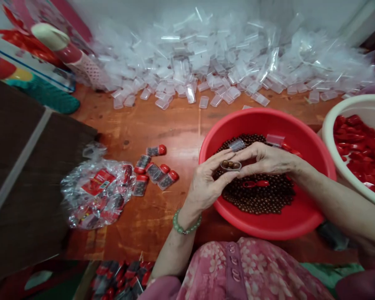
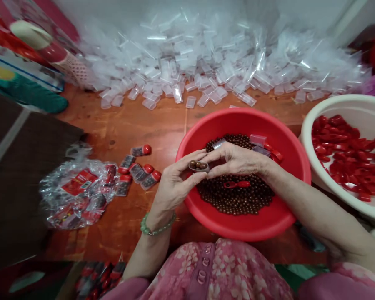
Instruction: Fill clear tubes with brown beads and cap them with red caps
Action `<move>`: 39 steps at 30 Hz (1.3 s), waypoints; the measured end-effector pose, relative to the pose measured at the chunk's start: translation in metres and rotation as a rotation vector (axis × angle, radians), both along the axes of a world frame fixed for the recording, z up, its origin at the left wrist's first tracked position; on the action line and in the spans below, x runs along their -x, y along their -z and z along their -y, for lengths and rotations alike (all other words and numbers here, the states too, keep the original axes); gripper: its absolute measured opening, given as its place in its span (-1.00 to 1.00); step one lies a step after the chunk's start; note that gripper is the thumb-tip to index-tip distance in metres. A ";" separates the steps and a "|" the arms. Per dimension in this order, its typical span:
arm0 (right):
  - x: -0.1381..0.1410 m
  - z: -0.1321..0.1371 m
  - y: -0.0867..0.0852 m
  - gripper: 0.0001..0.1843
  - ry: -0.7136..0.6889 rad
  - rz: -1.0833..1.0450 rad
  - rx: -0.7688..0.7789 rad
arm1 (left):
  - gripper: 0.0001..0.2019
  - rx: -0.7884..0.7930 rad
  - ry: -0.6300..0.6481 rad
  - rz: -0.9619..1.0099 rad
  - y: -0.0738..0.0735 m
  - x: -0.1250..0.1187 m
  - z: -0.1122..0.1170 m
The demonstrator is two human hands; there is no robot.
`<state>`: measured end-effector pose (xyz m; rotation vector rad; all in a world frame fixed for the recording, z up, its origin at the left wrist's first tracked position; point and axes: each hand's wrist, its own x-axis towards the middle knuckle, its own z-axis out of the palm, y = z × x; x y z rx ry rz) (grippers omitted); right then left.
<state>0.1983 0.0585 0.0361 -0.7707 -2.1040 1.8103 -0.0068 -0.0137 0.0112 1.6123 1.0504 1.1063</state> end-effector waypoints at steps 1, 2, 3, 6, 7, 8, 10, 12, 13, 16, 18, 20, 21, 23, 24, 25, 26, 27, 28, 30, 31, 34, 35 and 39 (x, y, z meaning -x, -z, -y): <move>0.000 0.001 -0.002 -0.64 0.019 0.009 0.003 | -0.65 0.039 -0.005 0.052 -0.002 -0.002 -0.001; -0.001 0.002 -0.004 -0.61 0.035 0.022 -0.001 | -0.68 0.070 -0.016 0.093 -0.004 -0.004 -0.001; -0.002 0.002 -0.006 -0.59 0.040 0.042 -0.016 | -0.71 0.091 -0.030 0.118 -0.006 -0.005 -0.001; -0.009 0.003 -0.009 -0.57 -0.004 0.150 -0.138 | -0.78 0.152 -0.057 0.129 -0.009 -0.008 0.001; -0.013 0.004 -0.008 -0.58 -0.022 0.212 -0.198 | -0.79 0.187 -0.051 0.133 -0.009 -0.008 0.001; -0.017 0.006 -0.006 -0.61 -0.037 0.289 -0.256 | -0.79 0.232 -0.037 0.143 -0.009 -0.009 0.001; -0.025 0.012 0.002 -0.66 -0.074 0.467 -0.351 | -0.75 0.325 0.021 0.180 -0.008 -0.011 0.001; -0.030 0.022 0.014 -0.71 -0.141 0.637 -0.419 | -0.72 0.382 0.060 0.219 -0.008 -0.014 0.002; -0.030 0.029 0.020 -0.74 -0.179 0.703 -0.452 | -0.72 0.396 0.068 0.229 -0.007 -0.015 0.002; -0.023 0.044 0.038 -0.83 -0.230 0.813 -0.536 | -0.73 0.417 0.090 0.234 -0.007 -0.019 0.003; -0.017 0.049 0.043 -0.80 -0.226 0.834 -0.551 | -0.73 0.417 0.090 0.226 -0.009 -0.020 0.004; -0.015 0.047 0.043 -0.77 -0.223 0.850 -0.543 | -0.74 0.387 0.063 0.218 -0.012 -0.018 0.006; -0.016 0.045 0.040 -0.78 -0.222 0.862 -0.542 | -0.75 0.367 0.051 0.213 -0.013 -0.017 0.007; -0.024 0.039 0.031 -0.82 -0.187 0.841 -0.536 | -0.75 0.325 0.038 0.201 -0.015 -0.015 0.008; -0.029 0.036 0.026 -0.82 -0.133 0.790 -0.513 | -0.76 0.303 0.033 0.196 -0.015 -0.014 0.008; -0.033 0.033 0.019 -0.80 -0.049 0.703 -0.464 | -0.77 0.281 0.026 0.192 -0.015 -0.014 0.009; -0.037 0.032 0.013 -0.76 0.056 0.586 -0.389 | -0.79 0.264 0.022 0.186 -0.014 -0.013 0.009; -0.040 0.031 0.007 -0.72 0.174 0.445 -0.298 | -0.80 0.258 0.024 0.177 -0.013 -0.013 0.009; -0.041 0.031 0.001 -0.68 0.288 0.296 -0.207 | -0.80 0.259 0.026 0.162 -0.012 -0.014 0.008; -0.038 0.034 -0.007 -0.64 0.468 0.042 -0.082 | -0.79 0.255 0.025 0.106 -0.010 -0.014 0.007; -0.036 0.037 -0.010 -0.64 0.540 -0.054 -0.053 | -0.80 0.246 0.024 0.066 -0.010 -0.015 0.007; -0.025 0.044 -0.013 -0.63 0.696 -0.235 -0.007 | -0.81 0.247 0.037 0.004 -0.013 -0.014 0.006; -0.023 0.046 -0.013 -0.63 0.726 -0.269 0.010 | -0.80 0.265 0.037 0.019 -0.014 -0.014 0.006; -0.019 0.050 -0.014 -0.63 0.786 -0.344 0.070 | -0.81 0.341 0.033 0.146 -0.018 -0.014 0.008</move>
